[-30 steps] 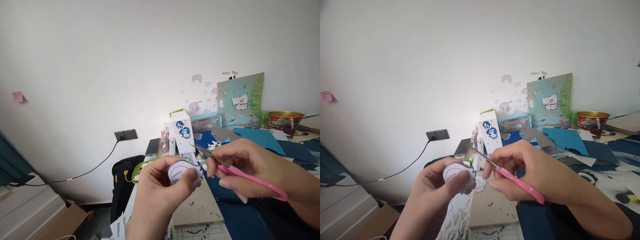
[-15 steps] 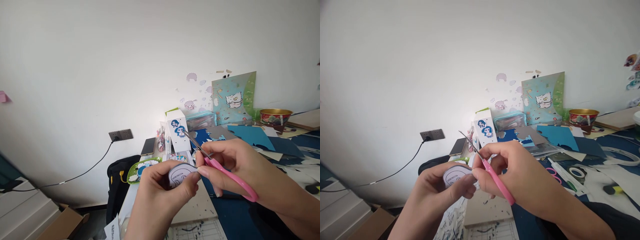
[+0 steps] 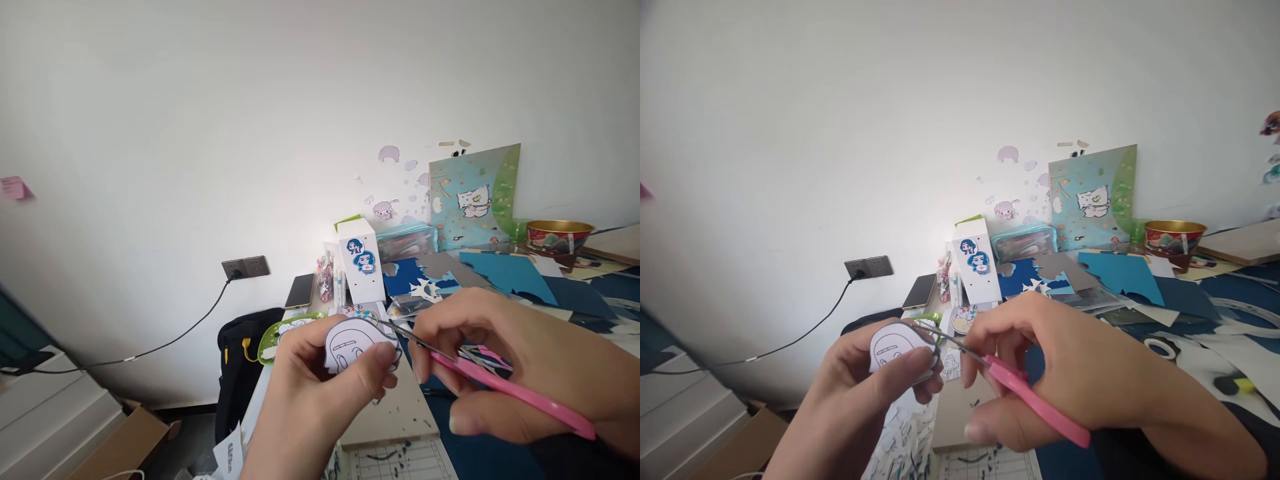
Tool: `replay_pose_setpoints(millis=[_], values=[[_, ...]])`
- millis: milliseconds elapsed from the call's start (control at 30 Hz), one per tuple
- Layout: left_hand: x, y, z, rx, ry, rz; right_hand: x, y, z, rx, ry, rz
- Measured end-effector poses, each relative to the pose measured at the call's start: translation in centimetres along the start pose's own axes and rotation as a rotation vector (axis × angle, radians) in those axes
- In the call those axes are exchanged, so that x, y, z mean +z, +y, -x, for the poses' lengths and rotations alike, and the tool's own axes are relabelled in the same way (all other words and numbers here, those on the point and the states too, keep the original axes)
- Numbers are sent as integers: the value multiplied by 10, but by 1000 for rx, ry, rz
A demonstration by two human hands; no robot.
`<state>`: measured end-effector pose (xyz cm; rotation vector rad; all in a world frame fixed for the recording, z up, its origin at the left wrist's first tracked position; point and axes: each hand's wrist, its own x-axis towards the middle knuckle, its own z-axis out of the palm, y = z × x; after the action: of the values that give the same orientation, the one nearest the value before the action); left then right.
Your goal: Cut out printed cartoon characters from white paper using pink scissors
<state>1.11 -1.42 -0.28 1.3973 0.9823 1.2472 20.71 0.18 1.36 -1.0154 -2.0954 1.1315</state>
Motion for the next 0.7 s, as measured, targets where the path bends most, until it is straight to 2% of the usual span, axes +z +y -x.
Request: replay_pose_setpoints(millis=[167,333,700], values=[[0,1,1,-35,-16,31,7,5,0,-36,-29,58],[2,1,-1,-46,-22,84,7,7,1,-99,-3,106],[2,2,-2,-94,-133,156,8,7,1,-90,-29,80]])
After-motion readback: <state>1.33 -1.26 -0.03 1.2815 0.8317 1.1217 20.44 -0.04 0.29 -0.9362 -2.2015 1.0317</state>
